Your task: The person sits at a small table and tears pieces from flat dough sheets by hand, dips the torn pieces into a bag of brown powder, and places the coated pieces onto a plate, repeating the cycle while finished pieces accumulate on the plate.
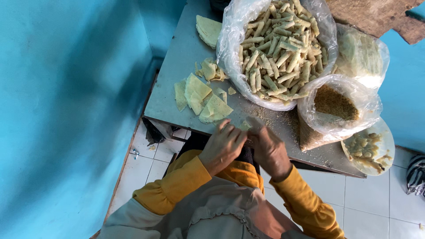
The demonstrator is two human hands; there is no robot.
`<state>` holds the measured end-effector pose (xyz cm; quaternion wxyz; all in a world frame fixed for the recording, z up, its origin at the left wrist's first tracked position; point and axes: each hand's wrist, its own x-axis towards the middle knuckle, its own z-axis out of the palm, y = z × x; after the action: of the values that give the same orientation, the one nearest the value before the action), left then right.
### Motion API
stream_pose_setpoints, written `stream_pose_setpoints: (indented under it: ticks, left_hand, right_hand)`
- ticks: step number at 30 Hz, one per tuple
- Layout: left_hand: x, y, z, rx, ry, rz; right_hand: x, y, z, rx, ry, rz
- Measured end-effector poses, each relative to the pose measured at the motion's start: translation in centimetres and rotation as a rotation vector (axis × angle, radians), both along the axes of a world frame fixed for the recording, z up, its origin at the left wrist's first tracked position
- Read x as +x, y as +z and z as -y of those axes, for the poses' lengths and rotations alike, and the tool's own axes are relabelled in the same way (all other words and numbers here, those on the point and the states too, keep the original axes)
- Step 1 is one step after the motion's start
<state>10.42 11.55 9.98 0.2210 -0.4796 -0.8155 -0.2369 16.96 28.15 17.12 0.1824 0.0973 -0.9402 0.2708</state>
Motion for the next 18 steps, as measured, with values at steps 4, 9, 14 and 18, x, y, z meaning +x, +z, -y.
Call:
stream_pose_setpoints:
  ticks: [4,9,14,18]
  left_hand:
    - [-0.2,-0.1,0.3,0.071,-0.008,-0.087]
    - [-1.9,1.6,-0.4,-0.033,0.002,0.182]
    - [-3.7,3.5,-0.3,-0.045,-0.035,0.59]
    - [-3.0,3.0,-0.3,0.035,-0.023,0.333]
  right_hand:
    - [1.1,-0.4,0.6,0.142,0.019,-0.073]
    - [0.0,-0.4,-0.2,0.067,0.007,0.01]
    - [-2.2,0.7,-2.1,-0.191,0.038,0.303]
    - [-1.1,0.0,-0.9,-0.044,0.047,0.053]
